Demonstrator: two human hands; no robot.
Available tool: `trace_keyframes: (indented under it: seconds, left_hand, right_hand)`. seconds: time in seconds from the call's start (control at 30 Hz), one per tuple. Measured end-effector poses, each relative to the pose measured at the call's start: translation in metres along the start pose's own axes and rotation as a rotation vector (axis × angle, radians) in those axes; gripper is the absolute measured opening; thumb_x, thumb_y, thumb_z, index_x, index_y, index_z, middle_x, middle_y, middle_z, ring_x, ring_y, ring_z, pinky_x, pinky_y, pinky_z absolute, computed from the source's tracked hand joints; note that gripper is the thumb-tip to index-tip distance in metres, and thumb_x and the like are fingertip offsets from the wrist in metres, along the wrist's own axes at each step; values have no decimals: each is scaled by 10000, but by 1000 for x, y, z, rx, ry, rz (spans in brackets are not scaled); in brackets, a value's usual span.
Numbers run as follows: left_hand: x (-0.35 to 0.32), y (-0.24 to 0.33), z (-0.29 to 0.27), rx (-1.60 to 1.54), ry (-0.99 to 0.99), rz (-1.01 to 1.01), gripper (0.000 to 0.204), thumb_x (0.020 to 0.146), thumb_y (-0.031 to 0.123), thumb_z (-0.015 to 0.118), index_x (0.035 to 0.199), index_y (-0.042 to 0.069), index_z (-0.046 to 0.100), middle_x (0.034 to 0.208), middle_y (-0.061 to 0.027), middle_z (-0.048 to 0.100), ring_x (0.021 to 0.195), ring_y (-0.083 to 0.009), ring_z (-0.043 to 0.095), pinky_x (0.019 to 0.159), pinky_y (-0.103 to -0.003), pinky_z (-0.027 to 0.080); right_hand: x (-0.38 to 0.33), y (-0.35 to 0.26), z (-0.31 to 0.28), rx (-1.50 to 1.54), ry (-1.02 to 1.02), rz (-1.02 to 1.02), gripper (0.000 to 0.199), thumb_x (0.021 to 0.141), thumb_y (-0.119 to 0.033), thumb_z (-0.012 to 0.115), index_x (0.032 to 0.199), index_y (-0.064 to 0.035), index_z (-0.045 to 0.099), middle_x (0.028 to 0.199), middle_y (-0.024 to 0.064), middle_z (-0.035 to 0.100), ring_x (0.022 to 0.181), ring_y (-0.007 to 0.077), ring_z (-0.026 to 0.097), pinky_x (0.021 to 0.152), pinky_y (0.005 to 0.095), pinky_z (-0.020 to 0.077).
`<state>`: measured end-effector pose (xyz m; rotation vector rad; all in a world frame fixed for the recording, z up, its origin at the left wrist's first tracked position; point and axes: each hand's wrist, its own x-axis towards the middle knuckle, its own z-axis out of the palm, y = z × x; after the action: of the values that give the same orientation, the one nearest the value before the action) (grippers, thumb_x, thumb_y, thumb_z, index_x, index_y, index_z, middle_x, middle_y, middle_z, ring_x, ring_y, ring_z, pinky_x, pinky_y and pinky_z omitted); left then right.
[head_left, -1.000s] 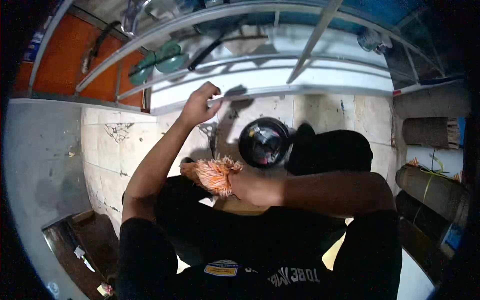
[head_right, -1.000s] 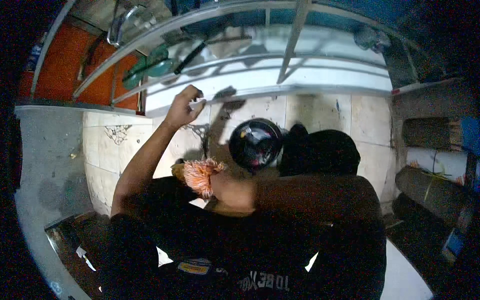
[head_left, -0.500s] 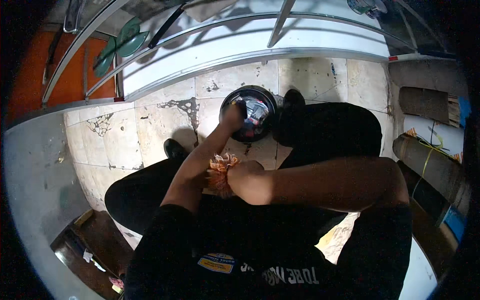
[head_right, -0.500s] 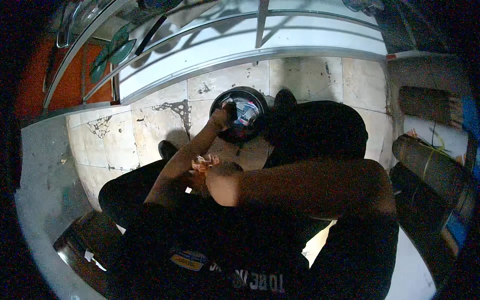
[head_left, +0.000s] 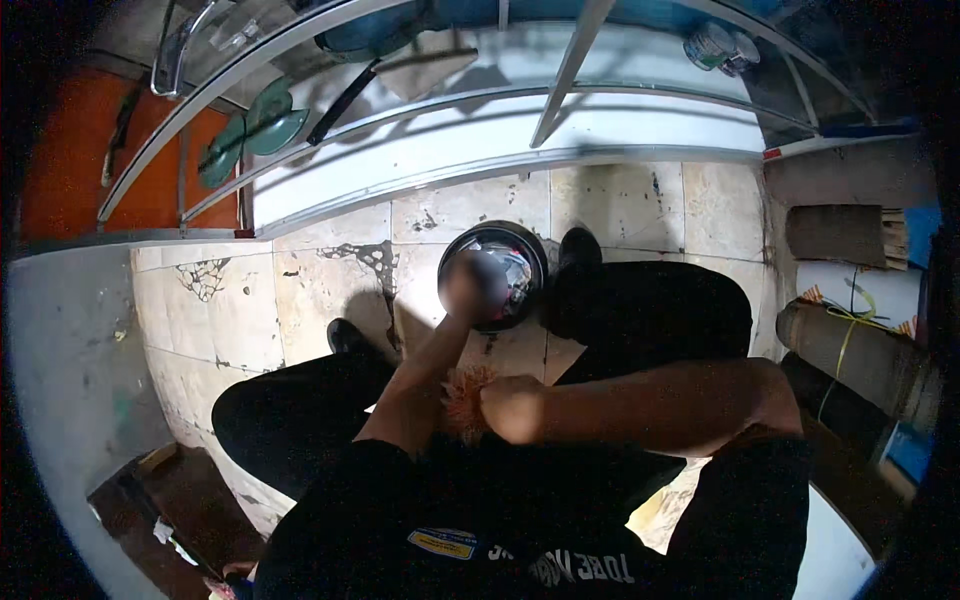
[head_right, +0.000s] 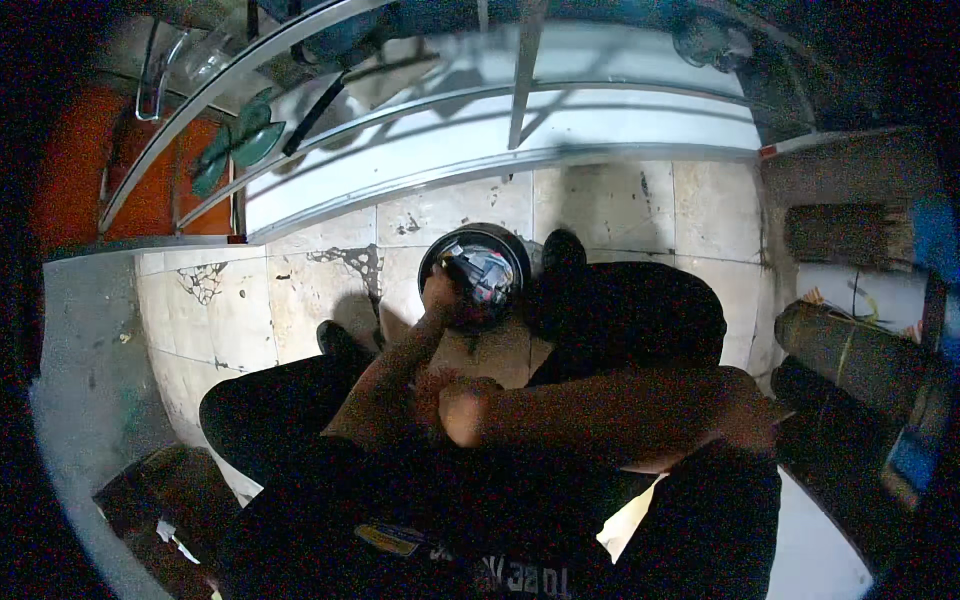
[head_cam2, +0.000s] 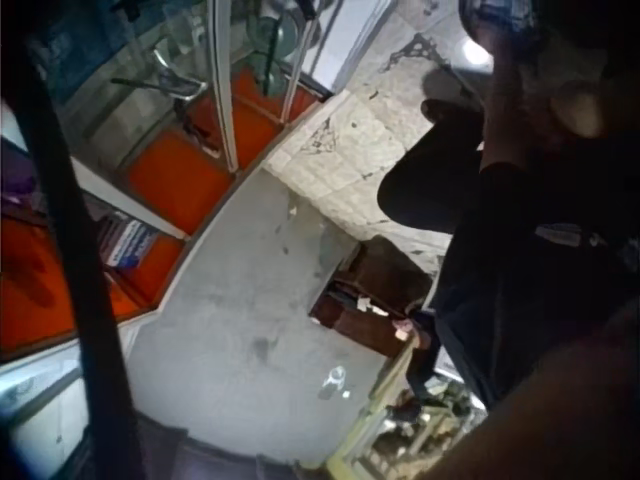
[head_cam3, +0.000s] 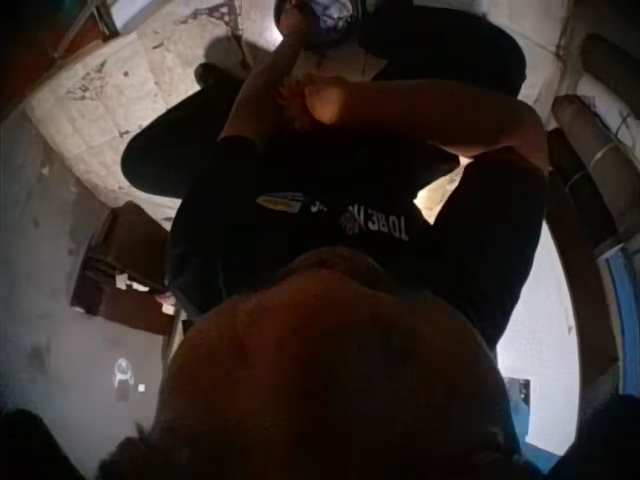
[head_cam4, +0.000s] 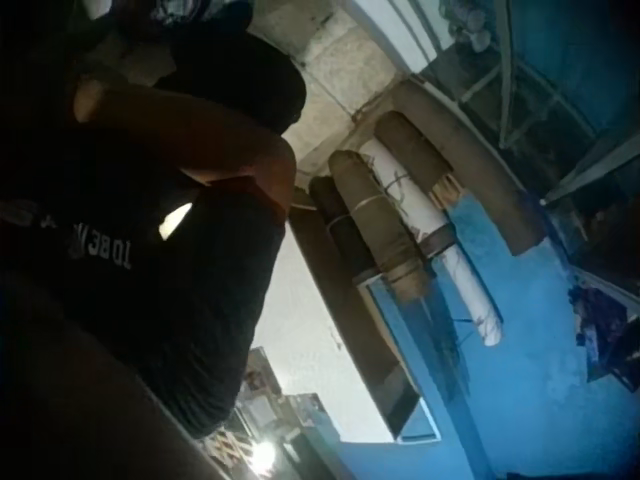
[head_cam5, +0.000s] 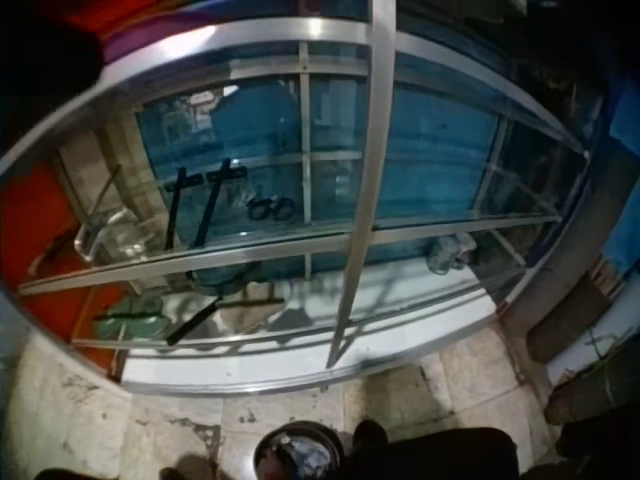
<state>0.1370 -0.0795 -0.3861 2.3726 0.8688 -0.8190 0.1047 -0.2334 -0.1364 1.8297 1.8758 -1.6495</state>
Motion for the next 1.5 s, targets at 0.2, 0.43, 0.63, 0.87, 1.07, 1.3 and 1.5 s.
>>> trace_keyframes:
  seconds: [0.2, 0.43, 0.63, 0.87, 1.07, 1.3, 1.5]
  left_hand:
    - [-39, -5, -77, -291, 294, 457, 579, 677, 255, 710, 1081, -62, 441, 888, -232, 608, 813, -365, 611, 707, -423, 505]
    - [-108, -11, -258, -492, 192, 510, 401, 753, 129, 642, 1080, -14, 461, 768, -147, 588, 697, -209, 605, 610, -329, 488]
    - [-245, -43, -360, -866, 226, 632, 368, 820, 62, 545, 1162, 16, 418, 1024, -99, 514, 871, -152, 549, 785, -278, 463]
    - [-334, -91, -359, -1449, 720, 1064, 484, 833, 172, 557, 1226, -24, 355, 1075, -193, 529, 961, -289, 586, 850, -410, 480]
    - [-318, -110, -353, -1724, 927, 723, 330, 879, 65, 503, 1171, -37, 386, 1049, -186, 551, 907, -263, 599, 860, -384, 480]
    - [-325, -101, -339, -1617, 740, 604, 352, 857, 51, 559, 1150, -51, 394, 1027, -132, 576, 914, -178, 604, 792, -294, 502]
    - [-335, -86, -326, -1676, 590, 533, 323, 854, 6, 529, 1143, -44, 395, 1029, -107, 578, 837, -103, 589, 704, -219, 487]
  right_hand:
    - [5, 4, -25, -346, 35, -101, 123, 785, -90, 557, 822, 5, 626, 732, 107, 603, 693, 247, 595, 561, 359, 491]
    - [10, -18, -104, -529, 56, -185, 298, 746, -70, 546, 1005, 76, 521, 911, 190, 591, 850, 291, 589, 729, 368, 483]
    - [-1, -51, -143, -30, 605, -231, 361, 804, -60, 462, 1091, 141, 375, 672, 244, 562, 722, 364, 599, 660, 458, 485]
    - [-30, -81, -174, 312, 855, -310, 241, 920, -150, 406, 1083, 26, 427, 697, 193, 556, 591, 280, 580, 553, 410, 456]
    - [-50, -87, -186, -157, 1084, -266, 169, 847, -30, 445, 996, 17, 511, 816, 176, 566, 705, 306, 564, 628, 410, 440]
    - [-52, -112, -182, -330, 1295, -170, 229, 789, -150, 497, 934, 11, 569, 827, 211, 582, 792, 381, 578, 709, 446, 461]
    - [-45, -114, -186, -117, 950, -85, 178, 772, -138, 519, 850, -4, 606, 722, 161, 599, 687, 354, 592, 660, 428, 491]
